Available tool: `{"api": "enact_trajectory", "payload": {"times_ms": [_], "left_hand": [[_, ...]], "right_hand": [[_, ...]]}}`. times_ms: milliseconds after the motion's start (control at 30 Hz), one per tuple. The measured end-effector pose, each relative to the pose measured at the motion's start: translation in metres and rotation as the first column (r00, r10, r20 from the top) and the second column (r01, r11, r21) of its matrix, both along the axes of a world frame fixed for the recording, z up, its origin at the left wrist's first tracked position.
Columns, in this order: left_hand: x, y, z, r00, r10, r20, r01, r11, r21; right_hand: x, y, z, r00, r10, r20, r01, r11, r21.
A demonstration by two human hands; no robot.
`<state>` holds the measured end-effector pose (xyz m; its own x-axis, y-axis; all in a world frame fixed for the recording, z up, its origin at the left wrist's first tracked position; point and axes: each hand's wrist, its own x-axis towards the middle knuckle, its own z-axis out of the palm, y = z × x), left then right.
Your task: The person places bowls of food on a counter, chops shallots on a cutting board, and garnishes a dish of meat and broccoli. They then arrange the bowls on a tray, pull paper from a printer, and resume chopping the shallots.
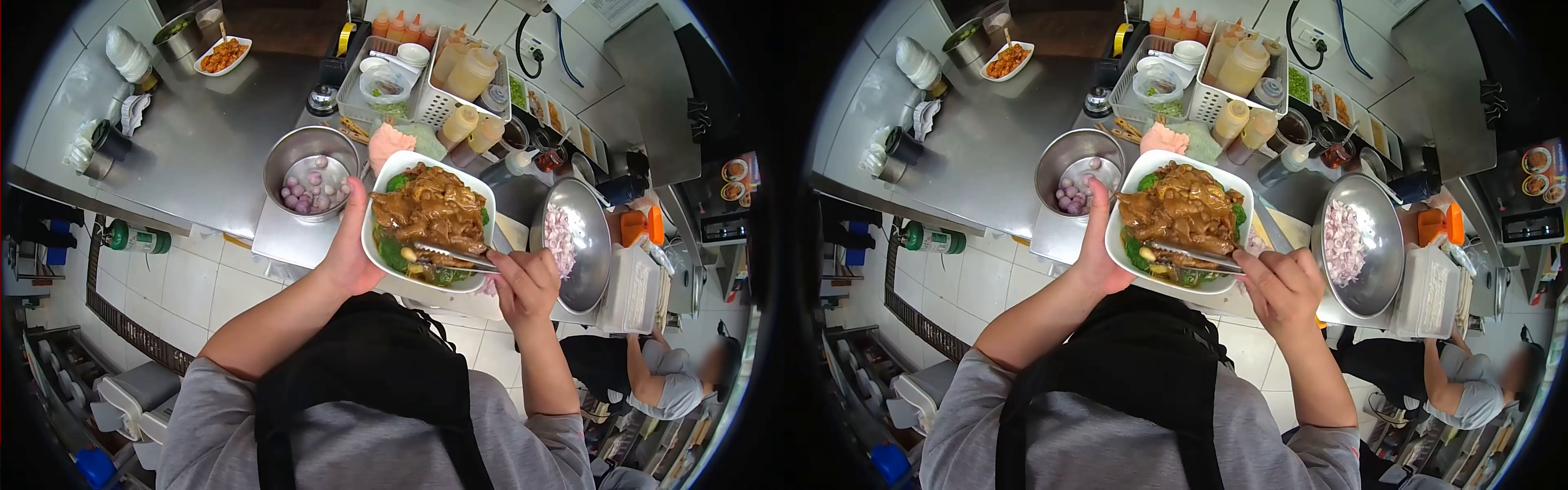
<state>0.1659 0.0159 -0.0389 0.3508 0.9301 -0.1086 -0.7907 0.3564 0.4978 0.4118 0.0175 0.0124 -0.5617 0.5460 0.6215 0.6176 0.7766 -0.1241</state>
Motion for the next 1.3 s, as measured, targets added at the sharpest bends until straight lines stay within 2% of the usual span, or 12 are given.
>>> {"api": "enact_trajectory", "payload": {"times_ms": [100,200,300,333,400,700,933,1000,1033,1100,1200,1300], "left_hand": [[-0.001,-0.003,0.003,1.000,-0.026,-0.017,0.027,0.998,0.055],[0.000,-0.007,0.005,0.999,-0.028,0.027,0.027,0.999,0.033],[-0.001,-0.009,0.001,0.999,-0.049,0.012,0.048,0.998,0.049],[0.000,-0.010,0.000,0.999,-0.052,0.011,0.052,0.997,0.050],[0.001,-0.011,-0.003,0.999,-0.044,-0.006,0.045,0.997,0.058],[0.009,-0.014,-0.003,1.000,-0.030,0.004,0.030,0.997,0.068],[0.008,-0.018,0.000,1.000,-0.026,0.001,0.026,0.998,0.056],[0.007,-0.018,0.001,1.000,-0.009,-0.025,0.011,0.999,0.050],[0.007,-0.018,0.001,1.000,-0.010,-0.026,0.011,0.999,0.049],[0.006,-0.019,-0.001,1.000,-0.003,0.030,0.002,1.000,0.026],[0.007,-0.018,0.002,1.000,0.011,0.015,-0.011,1.000,0.018],[0.008,-0.016,-0.001,0.999,-0.006,0.042,0.006,1.000,0.013]], "right_hand": [[-0.004,0.002,0.011,0.998,-0.021,-0.059,0.018,0.999,-0.045],[-0.008,0.004,0.027,0.992,-0.050,-0.112,0.037,0.992,-0.118],[-0.008,0.006,0.035,0.986,-0.116,-0.119,0.068,0.934,-0.350],[-0.007,0.004,0.038,0.986,-0.119,-0.120,0.071,0.934,-0.350],[-0.007,0.000,0.046,0.980,-0.179,-0.092,0.102,0.838,-0.537],[-0.005,-0.001,0.071,0.990,-0.138,0.024,0.131,0.858,-0.496],[0.002,-0.007,0.074,0.981,-0.174,-0.084,0.113,0.871,-0.478],[0.006,-0.011,0.071,0.995,-0.098,-0.015,0.087,0.938,-0.335],[0.007,-0.015,0.070,0.995,-0.098,-0.016,0.087,0.938,-0.336],[0.009,-0.026,0.068,0.998,-0.013,0.061,0.026,0.974,-0.227],[0.005,-0.041,0.062,0.986,-0.028,0.167,0.059,0.981,-0.184],[0.005,-0.044,0.056,0.984,-0.023,0.174,0.048,0.988,-0.145]]}}
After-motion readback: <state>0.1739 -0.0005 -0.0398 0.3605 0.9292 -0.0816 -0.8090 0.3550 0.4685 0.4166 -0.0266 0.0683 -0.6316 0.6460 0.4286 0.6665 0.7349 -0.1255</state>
